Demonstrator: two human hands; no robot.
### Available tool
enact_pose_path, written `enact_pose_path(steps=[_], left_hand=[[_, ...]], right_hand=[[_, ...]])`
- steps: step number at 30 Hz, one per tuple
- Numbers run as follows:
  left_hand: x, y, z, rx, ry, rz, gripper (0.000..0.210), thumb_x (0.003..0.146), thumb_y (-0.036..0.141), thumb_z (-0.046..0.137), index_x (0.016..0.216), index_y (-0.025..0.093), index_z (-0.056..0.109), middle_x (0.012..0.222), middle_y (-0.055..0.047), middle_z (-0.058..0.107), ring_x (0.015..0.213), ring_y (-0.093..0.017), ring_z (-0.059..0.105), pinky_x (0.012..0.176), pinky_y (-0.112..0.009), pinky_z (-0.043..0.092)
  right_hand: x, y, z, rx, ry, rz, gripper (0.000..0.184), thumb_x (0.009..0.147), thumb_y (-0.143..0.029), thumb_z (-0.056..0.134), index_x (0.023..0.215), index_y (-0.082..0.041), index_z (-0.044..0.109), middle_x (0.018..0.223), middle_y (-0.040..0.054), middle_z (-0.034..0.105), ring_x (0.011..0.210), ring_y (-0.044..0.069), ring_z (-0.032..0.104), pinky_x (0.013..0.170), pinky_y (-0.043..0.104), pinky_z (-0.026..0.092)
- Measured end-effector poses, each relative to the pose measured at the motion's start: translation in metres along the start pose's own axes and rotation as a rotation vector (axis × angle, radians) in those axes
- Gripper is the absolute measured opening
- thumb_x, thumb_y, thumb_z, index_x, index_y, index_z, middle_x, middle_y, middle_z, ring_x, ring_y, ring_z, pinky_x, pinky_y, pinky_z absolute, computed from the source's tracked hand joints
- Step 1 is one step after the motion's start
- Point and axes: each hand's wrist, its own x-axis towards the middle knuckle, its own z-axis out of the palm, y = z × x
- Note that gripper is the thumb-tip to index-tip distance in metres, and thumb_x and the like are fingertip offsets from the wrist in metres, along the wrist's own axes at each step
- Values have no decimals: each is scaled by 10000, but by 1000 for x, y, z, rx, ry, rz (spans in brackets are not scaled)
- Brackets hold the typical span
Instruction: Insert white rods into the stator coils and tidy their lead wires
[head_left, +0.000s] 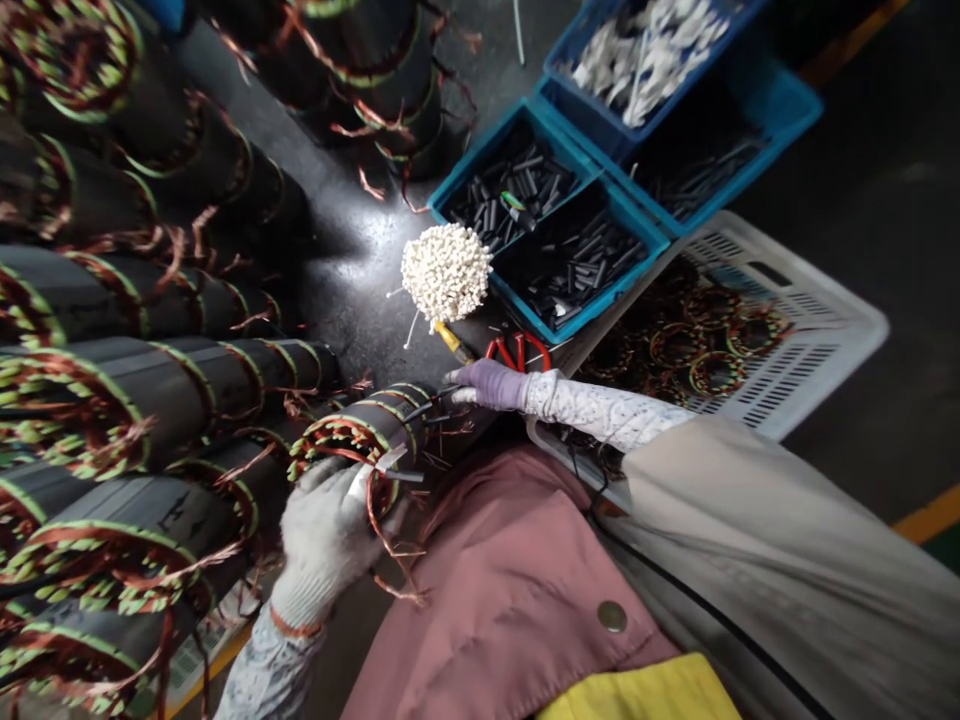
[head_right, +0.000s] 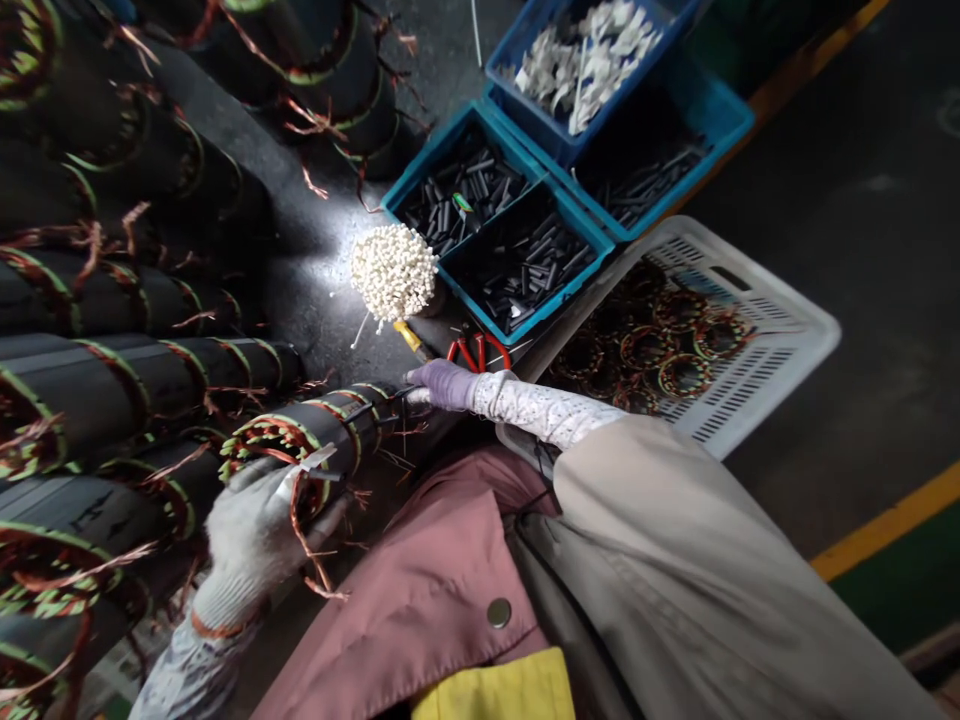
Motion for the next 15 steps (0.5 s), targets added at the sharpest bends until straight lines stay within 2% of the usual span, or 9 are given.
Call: enact_pose_path(steps=[4, 7, 11, 13, 15], left_hand=[[1, 1, 0, -7, -24, -13, 265, 749, 324, 578, 965, 180, 633, 693, -27, 703, 701, -213, 676, 804, -345, 477], [3, 0, -1, -16, -21, -13, 252, 750, 318, 568, 956, 191, 640, 678, -19, 699, 692, -208, 673, 787, -337, 479], [5, 0, -5, -6, -26, 36, 172, 740, 308, 568, 854, 201, 641, 659, -18, 688, 671, -199, 663, 759, -326, 481], [5, -1, -6, -1, -37, 48, 167, 739, 297, 568, 855, 199, 637, 663, -20, 688, 666, -195, 660, 768, -327, 479], [4, -2, -5, 3, -37, 60, 174, 739, 288, 567, 873, 199, 636, 671, -20, 689, 666, -194, 659, 780, -329, 476]], right_hand=[[14, -17, 1, -296, -110, -82, 187, 797, -206, 624, 954, -131, 693, 1024, 145, 679, 940, 260, 631, 780, 340, 447], [33, -31, -1, -513, -239, -147, 113, 780, -153, 604, 805, -122, 710, 912, 143, 703, 893, 265, 647, 740, 341, 445], [35, -26, -9, -255, -355, -98, 141, 781, -209, 636, 690, -119, 694, 716, 68, 699, 734, 180, 652, 650, 247, 444], [20, -19, -11, -120, -317, -42, 190, 859, -248, 558, 787, -128, 687, 739, 37, 700, 636, 119, 636, 568, 195, 444], [3, -15, -9, 89, -204, 121, 211, 911, -260, 483, 882, -142, 655, 718, 12, 692, 507, 79, 600, 465, 166, 430]])
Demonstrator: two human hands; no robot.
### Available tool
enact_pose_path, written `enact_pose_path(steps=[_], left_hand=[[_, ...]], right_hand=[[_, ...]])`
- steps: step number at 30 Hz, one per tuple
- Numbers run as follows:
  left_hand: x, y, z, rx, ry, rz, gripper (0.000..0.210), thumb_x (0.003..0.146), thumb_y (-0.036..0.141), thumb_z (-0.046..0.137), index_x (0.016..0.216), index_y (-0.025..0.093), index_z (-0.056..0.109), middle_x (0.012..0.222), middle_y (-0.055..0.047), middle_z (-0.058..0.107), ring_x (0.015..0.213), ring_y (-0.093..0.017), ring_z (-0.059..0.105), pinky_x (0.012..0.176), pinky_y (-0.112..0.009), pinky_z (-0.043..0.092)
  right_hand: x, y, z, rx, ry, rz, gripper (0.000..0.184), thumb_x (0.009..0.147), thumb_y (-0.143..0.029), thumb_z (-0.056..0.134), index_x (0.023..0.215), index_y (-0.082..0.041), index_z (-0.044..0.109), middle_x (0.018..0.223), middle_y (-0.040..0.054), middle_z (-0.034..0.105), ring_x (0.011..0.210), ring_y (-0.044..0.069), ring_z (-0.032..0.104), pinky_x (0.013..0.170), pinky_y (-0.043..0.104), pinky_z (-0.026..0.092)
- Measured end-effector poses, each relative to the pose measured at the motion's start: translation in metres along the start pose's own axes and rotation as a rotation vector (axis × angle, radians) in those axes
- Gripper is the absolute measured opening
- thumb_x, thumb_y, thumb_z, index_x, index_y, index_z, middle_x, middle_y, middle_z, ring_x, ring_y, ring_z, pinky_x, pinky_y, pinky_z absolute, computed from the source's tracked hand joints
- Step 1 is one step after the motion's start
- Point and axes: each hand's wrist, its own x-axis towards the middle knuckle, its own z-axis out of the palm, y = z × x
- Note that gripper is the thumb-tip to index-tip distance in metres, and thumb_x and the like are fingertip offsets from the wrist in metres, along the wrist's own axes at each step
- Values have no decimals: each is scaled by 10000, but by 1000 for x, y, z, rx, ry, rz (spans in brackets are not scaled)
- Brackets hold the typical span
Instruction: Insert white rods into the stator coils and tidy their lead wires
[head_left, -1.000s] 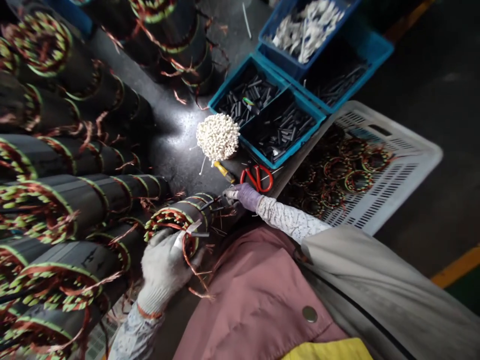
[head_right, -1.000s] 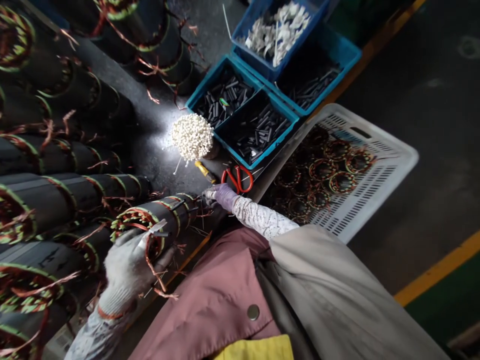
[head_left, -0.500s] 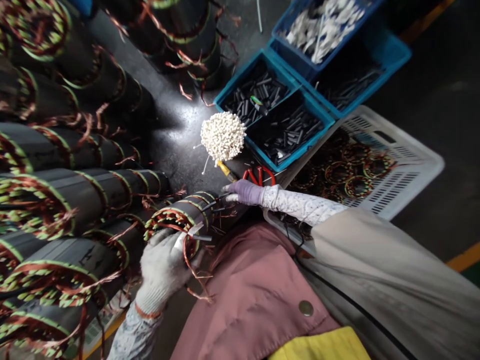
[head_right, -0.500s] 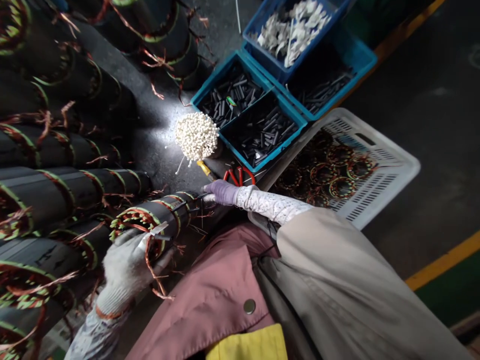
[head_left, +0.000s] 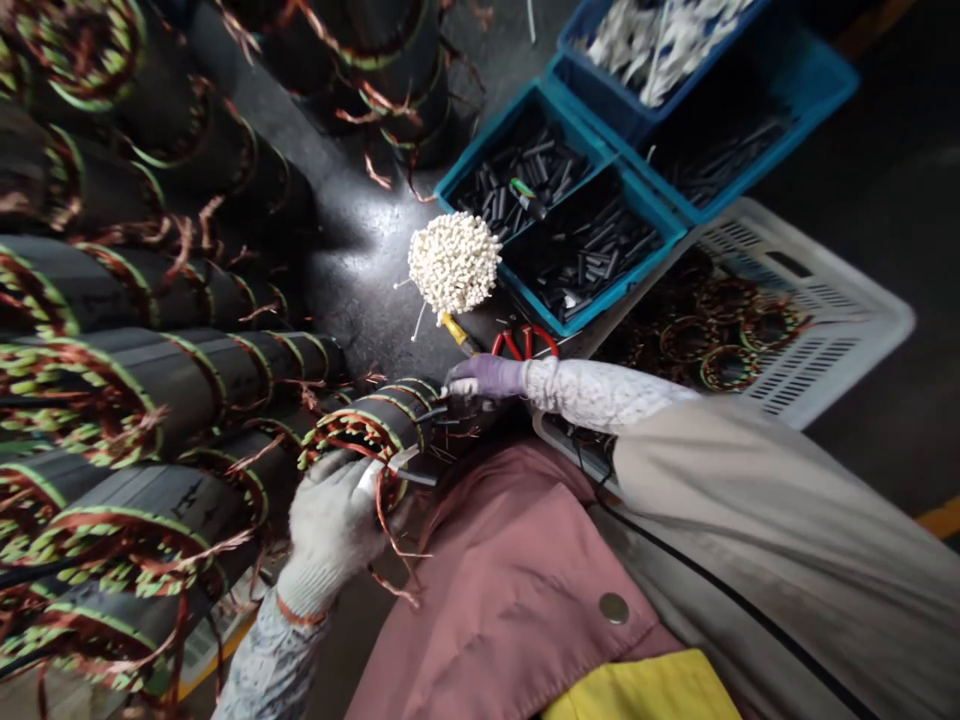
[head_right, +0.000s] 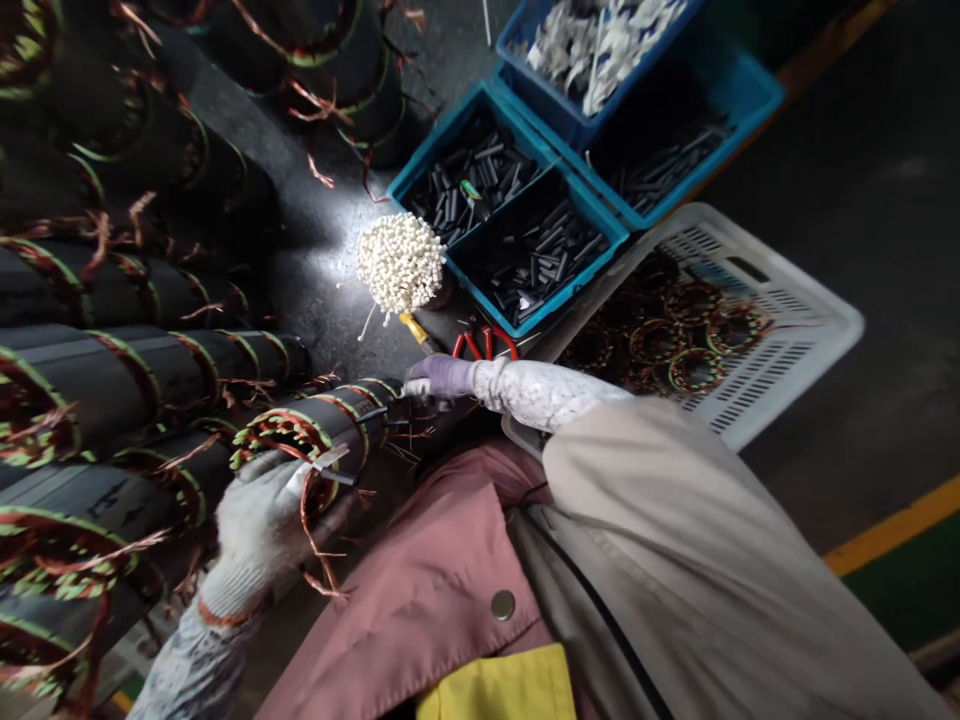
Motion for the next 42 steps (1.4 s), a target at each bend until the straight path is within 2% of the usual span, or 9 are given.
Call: enact_pose_path(steps=[4, 11, 18, 23, 26, 29, 32, 36, 42], left_hand=[[-1, -1, 2, 3, 19, 18, 175, 735, 289, 569, 872, 201, 634, 664, -23, 684, 670, -200, 657, 765, -331, 476], [2, 2, -2, 7, 14, 9, 137, 737, 280, 564, 823, 196, 630, 643, -25, 673, 660, -193, 650, 772, -323, 471], [2, 4, 1, -2, 8, -48, 136, 734, 305, 566, 797, 203, 632, 645, -15, 679, 655, -183, 649, 769, -312, 468], [-3, 13, 4, -46, -32, -221, 393, 748, 386, 588, 1075, 170, 617, 786, -53, 716, 757, -214, 672, 850, -365, 469], [-20, 13, -5, -238, 20, -280, 492, 745, 388, 628, 1181, 167, 573, 968, -84, 716, 893, -236, 662, 918, -410, 461], [-40, 11, -18, -559, 333, -499, 242, 804, 303, 592, 1017, 204, 653, 1006, -47, 712, 936, -191, 650, 881, -354, 495], [-46, 10, -28, -807, 616, -739, 167, 807, 257, 582, 914, 191, 691, 885, -19, 715, 869, -159, 646, 804, -298, 518], [-31, 8, -41, -923, 682, -756, 209, 798, 272, 579, 938, 171, 697, 902, -26, 706, 877, -153, 628, 845, -304, 500], [-26, -1, -36, -810, 521, -554, 266, 758, 287, 629, 995, 169, 658, 935, -38, 675, 854, -151, 621, 838, -313, 506]], right_hand=[[-13, -6, 16, 437, 174, 272, 144, 883, -163, 524, 759, -133, 591, 501, -35, 597, 333, 58, 506, 331, 143, 375], [-7, -14, 18, 622, 92, 294, 246, 891, -284, 553, 695, -135, 563, 585, 16, 656, 342, 69, 515, 352, 183, 434], [15, -25, 28, -173, 122, 136, 263, 902, -237, 484, 812, -112, 697, 860, 105, 725, 780, 164, 669, 696, 219, 476], [15, -41, 22, -340, 187, 116, 254, 881, -241, 499, 958, -114, 705, 1001, 138, 704, 949, 228, 645, 789, 269, 454], [-27, -52, 13, -376, 451, 78, 316, 917, -258, 440, 1116, -123, 645, 1134, 143, 657, 1047, 228, 604, 882, 302, 435], [-70, -73, 14, -200, 720, -148, 287, 904, -308, 470, 1045, -164, 675, 1072, 93, 679, 1010, 207, 607, 891, 305, 442], [-83, -101, 20, 94, 526, -221, 311, 851, -413, 537, 837, -154, 708, 751, 49, 687, 679, 162, 615, 650, 282, 488], [-68, -129, 16, 312, 345, -230, 261, 742, -371, 651, 800, -119, 688, 645, 15, 644, 525, 96, 527, 526, 236, 440], [-66, -166, 13, -446, 426, -474, 139, 777, -197, 588, 831, -133, 699, 777, 45, 690, 722, 148, 605, 680, 269, 456]])
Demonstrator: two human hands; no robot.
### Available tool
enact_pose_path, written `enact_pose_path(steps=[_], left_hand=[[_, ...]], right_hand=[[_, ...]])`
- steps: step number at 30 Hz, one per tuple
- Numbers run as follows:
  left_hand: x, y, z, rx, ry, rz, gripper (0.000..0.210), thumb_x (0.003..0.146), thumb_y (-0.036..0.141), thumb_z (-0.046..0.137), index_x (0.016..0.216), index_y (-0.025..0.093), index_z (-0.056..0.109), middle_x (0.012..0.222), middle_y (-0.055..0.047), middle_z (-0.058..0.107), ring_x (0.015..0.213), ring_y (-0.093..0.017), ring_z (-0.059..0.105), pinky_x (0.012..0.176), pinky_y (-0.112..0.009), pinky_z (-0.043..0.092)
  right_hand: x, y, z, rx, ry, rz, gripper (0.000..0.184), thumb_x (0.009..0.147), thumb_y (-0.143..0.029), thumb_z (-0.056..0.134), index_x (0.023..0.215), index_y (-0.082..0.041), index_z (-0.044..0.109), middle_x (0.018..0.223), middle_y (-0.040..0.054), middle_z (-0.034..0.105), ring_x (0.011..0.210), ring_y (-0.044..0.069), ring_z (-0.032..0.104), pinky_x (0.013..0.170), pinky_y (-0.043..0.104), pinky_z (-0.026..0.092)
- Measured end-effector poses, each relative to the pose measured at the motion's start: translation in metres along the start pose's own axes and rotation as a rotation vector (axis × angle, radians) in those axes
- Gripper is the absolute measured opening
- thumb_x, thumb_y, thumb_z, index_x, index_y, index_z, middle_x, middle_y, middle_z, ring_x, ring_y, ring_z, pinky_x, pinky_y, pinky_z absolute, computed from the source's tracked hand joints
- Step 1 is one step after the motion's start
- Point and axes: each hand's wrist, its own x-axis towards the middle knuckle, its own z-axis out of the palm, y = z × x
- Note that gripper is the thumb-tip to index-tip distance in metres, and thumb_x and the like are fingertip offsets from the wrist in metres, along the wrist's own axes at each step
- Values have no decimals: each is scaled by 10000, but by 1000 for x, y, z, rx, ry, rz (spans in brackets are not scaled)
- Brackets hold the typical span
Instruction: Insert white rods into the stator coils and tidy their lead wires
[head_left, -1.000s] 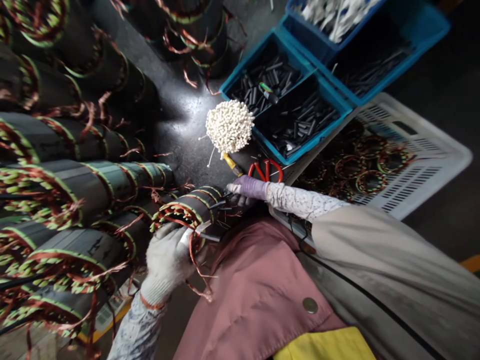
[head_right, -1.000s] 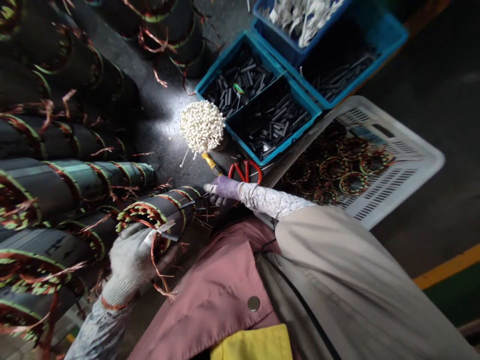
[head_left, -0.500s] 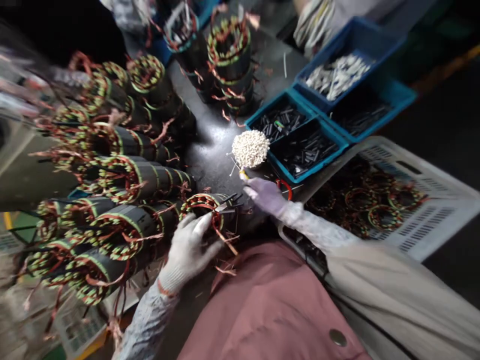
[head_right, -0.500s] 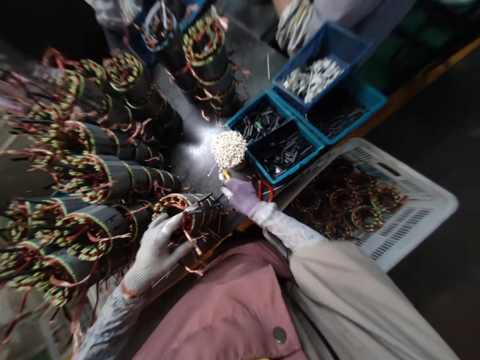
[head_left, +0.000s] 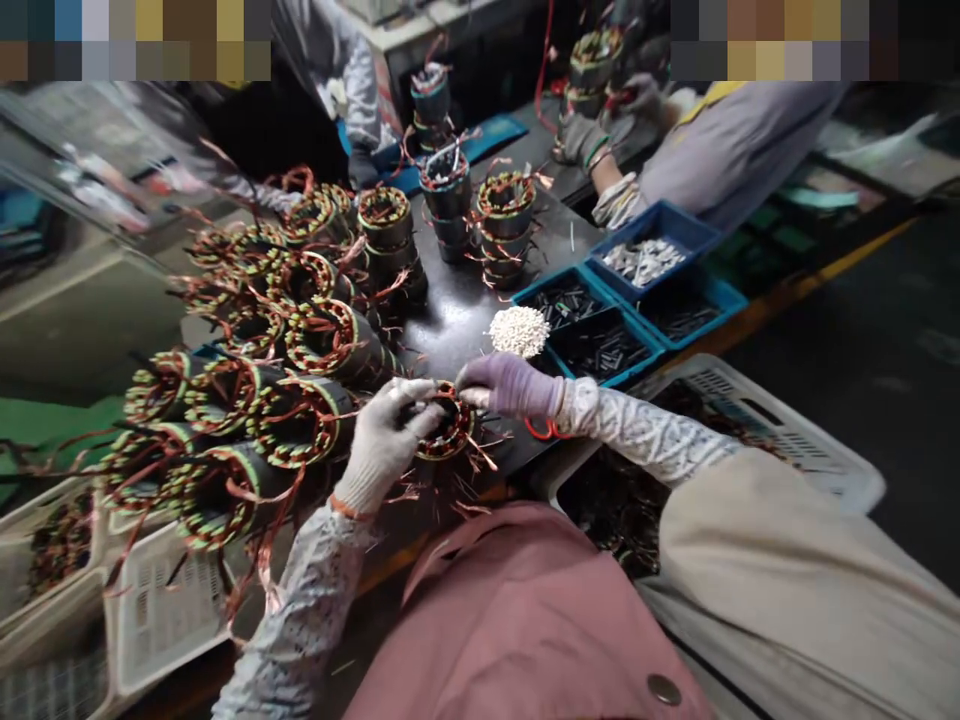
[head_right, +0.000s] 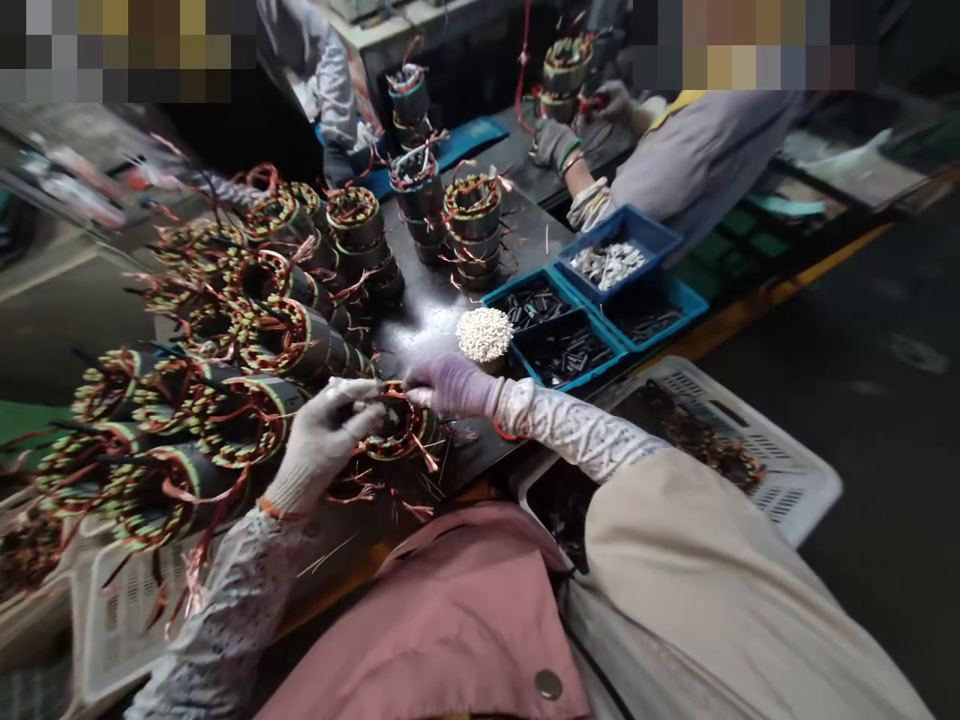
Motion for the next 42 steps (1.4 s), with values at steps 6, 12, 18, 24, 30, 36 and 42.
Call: enact_pose_path(steps=[6, 12, 18, 24, 30, 36, 42], left_hand=[[15, -3, 16, 371, -294, 216, 554, 775, 212, 600, 1306, 187, 446, 1299, -96, 538, 1134, -205, 543, 943, -334, 465], [33, 31, 24, 917, -583, 397, 277, 892, 226, 435, 1117, 228, 595, 986, -93, 640, 911, -238, 596, 675, -331, 495], [33, 38, 26, 1113, -523, 29, 317, 864, 128, 359, 1035, 132, 626, 927, -166, 650, 857, -286, 624, 621, -365, 474], [32, 40, 24, 432, -681, -311, 215, 776, 272, 529, 672, 143, 667, 640, -60, 644, 639, -178, 609, 615, -289, 472], [0, 35, -2, 99, -420, -193, 208, 806, 309, 486, 750, 179, 639, 747, -21, 637, 695, -132, 565, 669, -258, 458], [-10, 2, 8, 44, -297, -402, 114, 708, 279, 559, 745, 171, 572, 691, 10, 580, 658, -123, 542, 663, -263, 461], [2, -6, 10, -297, -397, -554, 276, 728, 412, 577, 825, 154, 587, 709, -2, 603, 611, -112, 544, 598, -249, 465]], right_hand=[[-34, 8, 2, -181, 374, -42, 243, 892, -240, 470, 992, -155, 674, 916, 62, 709, 834, 157, 644, 755, 261, 478], [-63, 15, 19, -388, 318, -49, 296, 907, -293, 469, 1103, -132, 623, 1016, 112, 684, 907, 204, 627, 775, 299, 460], [-48, -1, 31, -589, 41, -14, 300, 918, -170, 397, 1106, -121, 625, 914, 129, 671, 790, 207, 602, 608, 294, 351], [-43, 4, 33, -574, -2, 12, 316, 906, -168, 384, 1111, -94, 614, 884, 150, 668, 786, 221, 604, 572, 300, 298], [-47, 9, 27, -515, 31, -62, 362, 906, -167, 394, 1216, -132, 577, 1111, 162, 639, 911, 236, 599, 692, 321, 420], [-48, 12, 39, -451, 99, -371, 478, 838, -249, 558, 1308, -179, 515, 1375, 140, 476, 1234, 309, 418, 1000, 480, 347], [-41, 13, 53, -407, 96, -303, 436, 838, -284, 580, 1238, -113, 561, 1322, 168, 527, 1225, 306, 437, 1011, 495, 356]])
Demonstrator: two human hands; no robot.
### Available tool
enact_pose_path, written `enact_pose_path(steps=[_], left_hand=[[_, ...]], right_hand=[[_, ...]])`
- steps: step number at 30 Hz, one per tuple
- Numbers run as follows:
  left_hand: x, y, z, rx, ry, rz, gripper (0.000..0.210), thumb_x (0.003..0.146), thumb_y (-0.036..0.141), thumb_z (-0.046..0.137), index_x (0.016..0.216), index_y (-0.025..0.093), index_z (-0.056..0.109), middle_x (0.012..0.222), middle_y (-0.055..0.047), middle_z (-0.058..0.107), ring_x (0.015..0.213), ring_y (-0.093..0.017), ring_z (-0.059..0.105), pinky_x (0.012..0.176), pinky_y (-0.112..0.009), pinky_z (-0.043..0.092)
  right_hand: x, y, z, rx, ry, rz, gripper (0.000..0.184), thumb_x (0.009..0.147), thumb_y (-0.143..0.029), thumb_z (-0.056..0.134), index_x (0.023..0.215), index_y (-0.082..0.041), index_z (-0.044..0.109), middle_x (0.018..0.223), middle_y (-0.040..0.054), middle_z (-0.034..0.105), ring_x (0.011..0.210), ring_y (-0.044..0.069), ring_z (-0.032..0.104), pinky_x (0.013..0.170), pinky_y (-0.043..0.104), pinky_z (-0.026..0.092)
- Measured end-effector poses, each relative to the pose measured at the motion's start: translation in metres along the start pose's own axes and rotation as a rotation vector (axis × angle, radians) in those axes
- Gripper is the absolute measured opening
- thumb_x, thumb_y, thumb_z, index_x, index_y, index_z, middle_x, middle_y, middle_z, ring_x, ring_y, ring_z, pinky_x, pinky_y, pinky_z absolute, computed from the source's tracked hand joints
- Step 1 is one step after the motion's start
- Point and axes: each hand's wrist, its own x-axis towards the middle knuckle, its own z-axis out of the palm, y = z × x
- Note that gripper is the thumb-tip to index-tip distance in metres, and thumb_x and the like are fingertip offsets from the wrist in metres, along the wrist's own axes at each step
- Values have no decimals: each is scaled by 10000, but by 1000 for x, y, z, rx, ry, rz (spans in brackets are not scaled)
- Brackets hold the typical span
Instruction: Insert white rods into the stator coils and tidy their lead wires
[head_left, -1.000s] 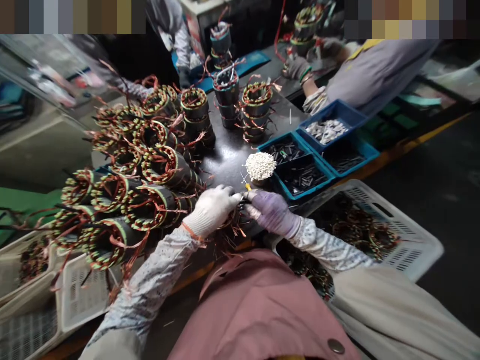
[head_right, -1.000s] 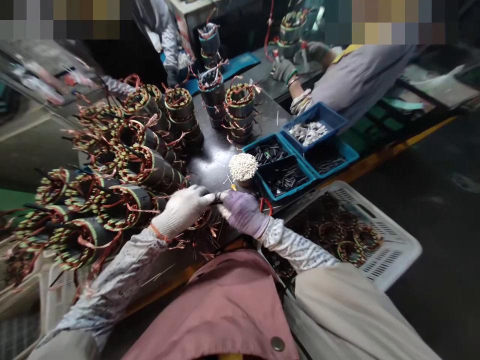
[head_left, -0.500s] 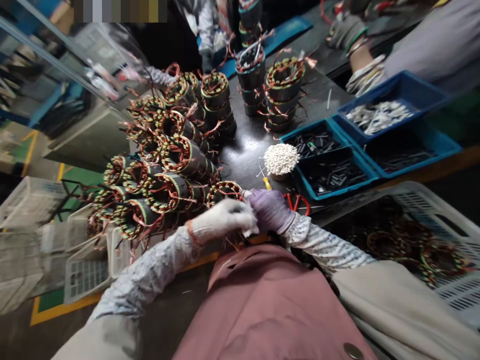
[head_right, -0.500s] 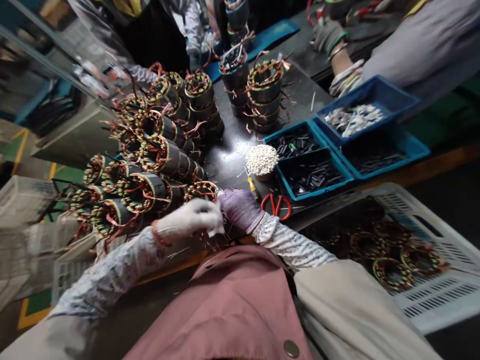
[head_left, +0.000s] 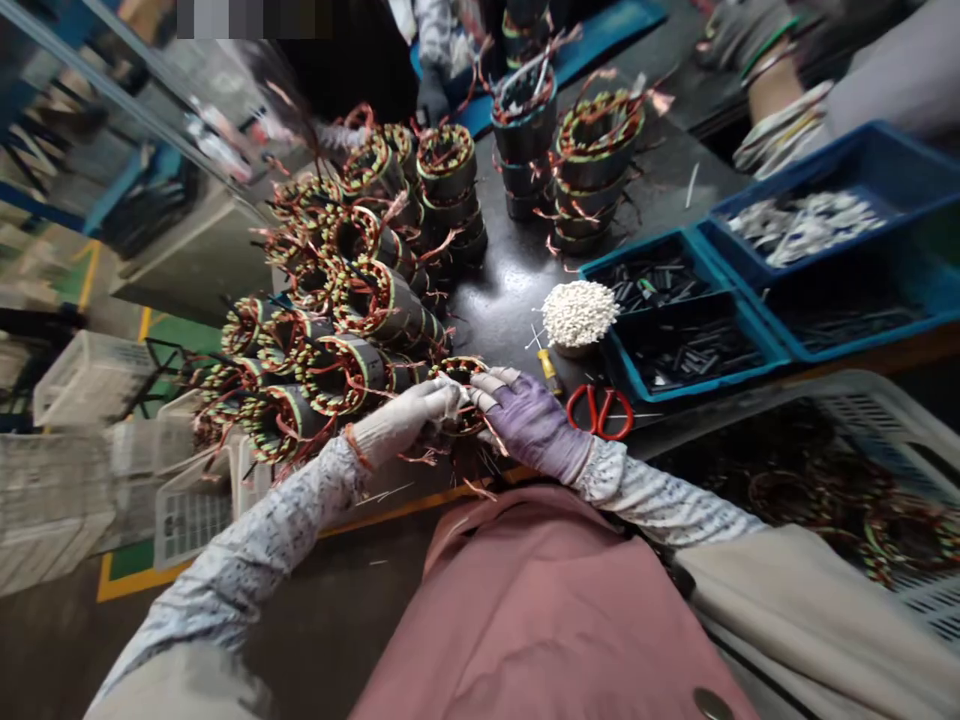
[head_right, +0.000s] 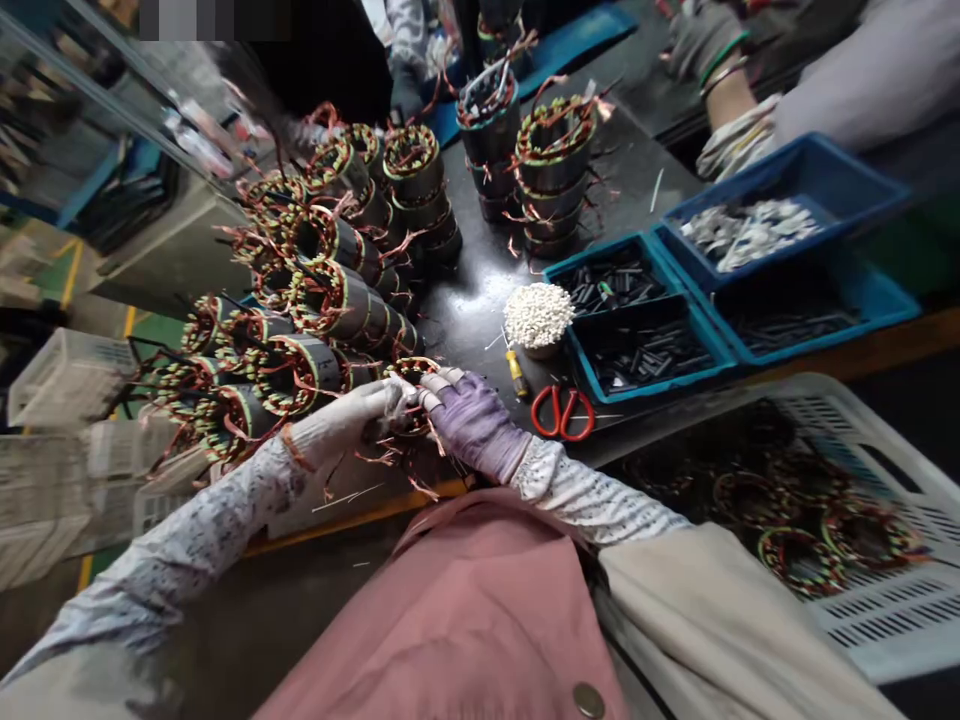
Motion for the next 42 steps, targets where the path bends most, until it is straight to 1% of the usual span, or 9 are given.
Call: enact_pose_path(steps=[7, 12, 19, 21, 25, 31, 35, 40, 42], left_hand=[[-25, 8, 3, 801, 134, 244, 241, 801, 275, 536, 1015, 234, 640, 995, -36, 681, 878, -177, 636, 799, -305, 478], [-23, 19, 1, 1174, 114, 38, 215, 808, 247, 475, 878, 188, 670, 770, -87, 663, 671, -209, 623, 635, -329, 451], [-41, 36, 25, 44, -216, 3, 318, 702, 461, 579, 677, 147, 624, 544, -22, 573, 472, -121, 505, 465, -249, 423], [-56, 35, 27, -99, -111, 155, 342, 743, 495, 560, 694, 162, 626, 575, -31, 587, 505, -128, 521, 495, -267, 457], [-67, 10, 18, 313, 313, 341, 220, 829, 343, 521, 721, 194, 642, 966, -85, 650, 868, -188, 605, 774, -356, 515], [-9, -36, 47, 991, 153, 406, 254, 829, 336, 554, 983, 169, 668, 1129, -144, 624, 1127, -287, 512, 1034, -482, 354], [13, -38, 44, 959, 76, 415, 287, 840, 374, 530, 1010, 188, 668, 1007, -130, 650, 946, -265, 588, 854, -411, 462], [-45, -24, 7, 473, 100, 505, 178, 818, 341, 581, 922, 255, 695, 854, -52, 654, 779, -194, 610, 735, -334, 480], [-81, -29, -8, 115, 78, 536, 234, 877, 307, 497, 744, 203, 658, 711, -25, 649, 703, -145, 596, 727, -289, 479]], right_hand=[[0, 1, 1, -1, 36, -3, 395, 826, -231, 583, 1205, -121, 585, 1293, 155, 557, 1182, 293, 478, 1002, 481, 385], [0, -2, 0, -1, 31, 16, 400, 816, -216, 599, 1197, -95, 589, 1286, 177, 558, 1186, 301, 475, 988, 478, 402], [2, -4, -2, 28, 2, 43, 348, 855, -150, 499, 1185, -118, 605, 1281, 158, 565, 1198, 293, 475, 1009, 488, 396], [-7, 4, -4, 129, 37, 14, 367, 851, -183, 508, 1205, -132, 589, 1285, 152, 559, 1210, 281, 471, 1015, 482, 403], [-23, 24, -8, 508, 299, 115, 420, 900, -296, 440, 1295, -165, 505, 1341, 133, 512, 1232, 228, 481, 1005, 411, 437], [67, 6, -1, 611, 96, 283, 361, 925, -349, 382, 1157, -211, 622, 1162, 68, 656, 1097, 222, 585, 960, 370, 451], [117, -17, -5, 529, -87, 264, 278, 898, -312, 452, 996, -188, 681, 1048, 85, 696, 1044, 234, 605, 959, 378, 430], [59, 7, -14, 570, 461, 508, 422, 951, -367, 273, 1134, -159, 591, 1139, 144, 644, 1047, 228, 606, 882, 383, 484], [28, 14, -8, 337, 420, 564, 391, 902, -400, 396, 1151, -161, 580, 1149, 152, 637, 1074, 265, 592, 893, 428, 476]])
